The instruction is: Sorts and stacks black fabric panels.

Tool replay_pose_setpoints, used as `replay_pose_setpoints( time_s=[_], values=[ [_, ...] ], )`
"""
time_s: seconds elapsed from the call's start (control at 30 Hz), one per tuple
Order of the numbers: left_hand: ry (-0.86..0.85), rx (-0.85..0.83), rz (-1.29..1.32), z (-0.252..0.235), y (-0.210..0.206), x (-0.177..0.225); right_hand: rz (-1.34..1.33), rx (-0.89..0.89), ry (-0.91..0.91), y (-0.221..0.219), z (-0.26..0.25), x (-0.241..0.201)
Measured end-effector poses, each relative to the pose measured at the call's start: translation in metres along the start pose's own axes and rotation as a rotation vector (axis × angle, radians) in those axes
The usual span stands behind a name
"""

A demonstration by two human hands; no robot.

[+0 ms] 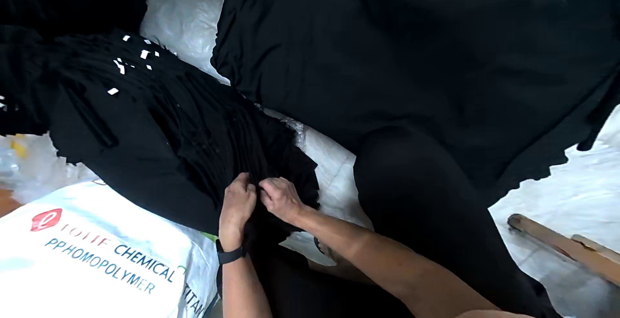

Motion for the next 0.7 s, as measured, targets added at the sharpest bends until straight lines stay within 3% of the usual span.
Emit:
replay_pose_setpoints(
  time_s=[0.13, 0.2, 0.3, 0.43, 0.57, 0.7],
  values=[
    [0.027, 0.033, -0.13, 0.006, 0.009, 0.009, 0.304, -0.224, 0.076, -0.01, 0.018, -0.018],
    [-0.038, 0.186, -0.129, 0.005, 0.005, 0.011, 0.4, -0.223, 0.106, -0.011, 0.022, -0.021],
    [-0.149, 0.443, -0.08, -0.005, -0.005, 0.01, 0.381, -0.244, 0.102, -0.01, 0.024, -0.023],
    [-0.086, 0.453, -0.116, -0.019, -0.011, -0.004, 0.201, -0.328, 0.006, -0.007, 0.018, -0.019],
    [-0.191, 0.508, -0.013, -0.018, -0.005, -0.02, 0.025, -0.079, -0.287, 0.006, -0.005, 0.002],
    [-0.178, 0.615, 0.115, 0.001, 0.006, -0.041, 0.059, -0.248, -0.89, 0.02, -0.03, 0.041]
  ],
)
Point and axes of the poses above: each hand's wrist, its own z-axis away from the middle knuckle, its own y-axis out of the back of the hand, x = y × z, the point moved 5 cm from there along -z, towards the middle knuckle, and after that the axes turned 9 degrees about x, right-handed, at the moved point
